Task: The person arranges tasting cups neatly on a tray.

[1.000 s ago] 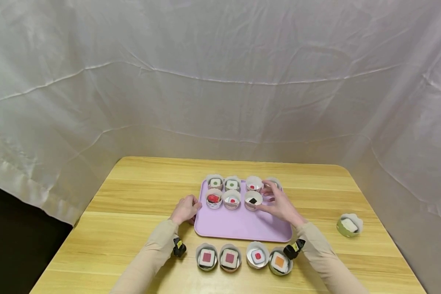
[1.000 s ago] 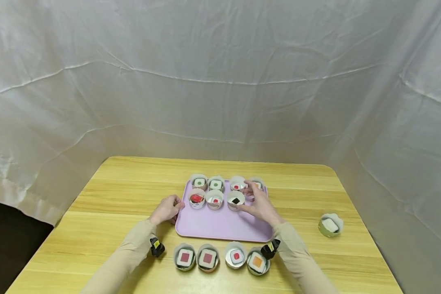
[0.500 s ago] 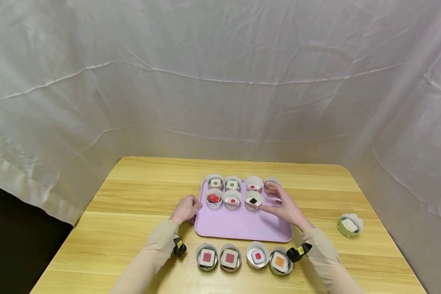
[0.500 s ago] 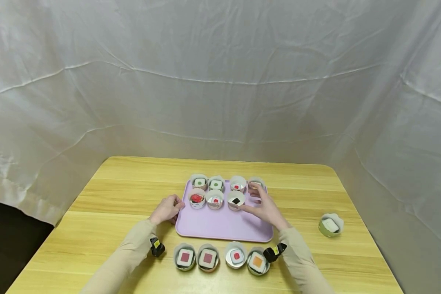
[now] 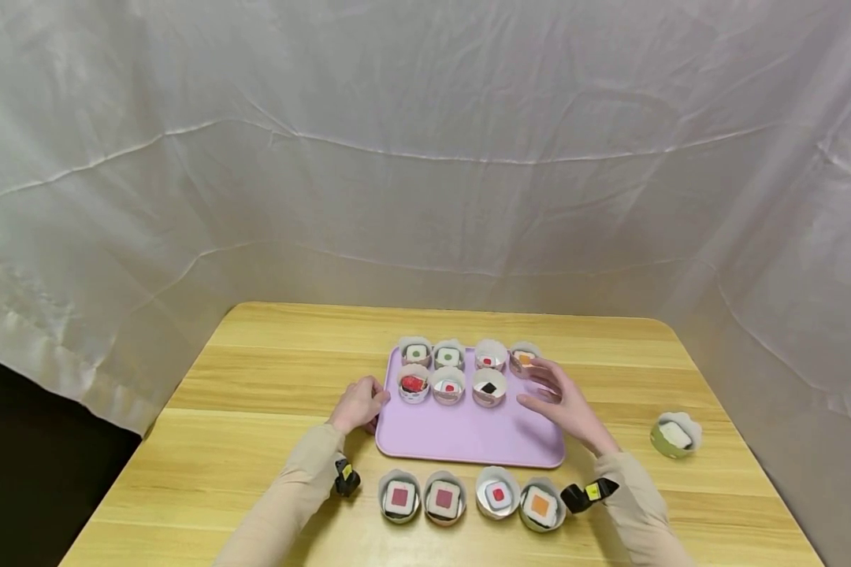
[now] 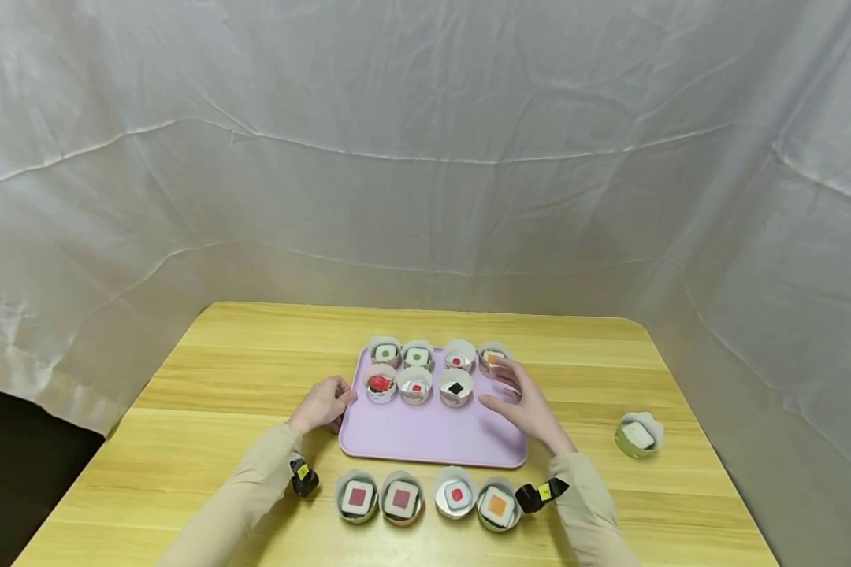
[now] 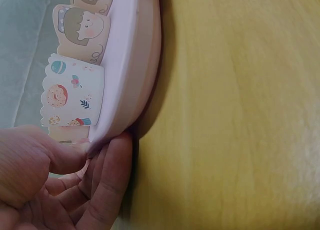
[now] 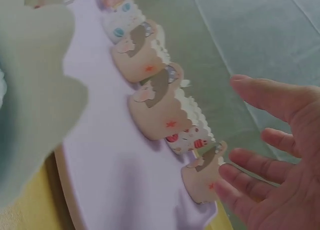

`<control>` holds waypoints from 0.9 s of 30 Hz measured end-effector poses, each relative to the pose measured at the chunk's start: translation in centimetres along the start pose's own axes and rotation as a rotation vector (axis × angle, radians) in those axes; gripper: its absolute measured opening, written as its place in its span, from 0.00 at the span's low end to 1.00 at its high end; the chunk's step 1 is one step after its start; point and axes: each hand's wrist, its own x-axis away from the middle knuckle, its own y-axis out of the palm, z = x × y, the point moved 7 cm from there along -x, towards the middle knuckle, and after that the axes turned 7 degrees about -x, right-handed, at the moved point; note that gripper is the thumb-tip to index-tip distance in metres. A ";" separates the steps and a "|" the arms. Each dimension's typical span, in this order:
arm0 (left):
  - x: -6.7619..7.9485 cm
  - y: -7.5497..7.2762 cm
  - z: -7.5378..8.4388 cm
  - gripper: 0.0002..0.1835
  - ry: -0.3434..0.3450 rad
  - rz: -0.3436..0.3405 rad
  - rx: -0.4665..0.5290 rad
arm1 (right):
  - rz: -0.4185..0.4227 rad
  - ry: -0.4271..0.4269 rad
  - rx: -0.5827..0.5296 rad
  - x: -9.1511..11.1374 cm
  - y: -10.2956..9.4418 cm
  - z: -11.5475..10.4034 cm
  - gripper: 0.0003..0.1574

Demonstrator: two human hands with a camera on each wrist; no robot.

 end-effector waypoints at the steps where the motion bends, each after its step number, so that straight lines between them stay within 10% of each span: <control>1: 0.0 0.0 0.0 0.09 0.000 0.001 -0.001 | 0.008 0.007 -0.005 0.1 -0.2 0.1 0.46; 27: -0.1 0.0 -0.1 0.09 0.003 0.003 0.000 | 0.313 0.114 -0.013 4.0 -6.1 0.5 0.41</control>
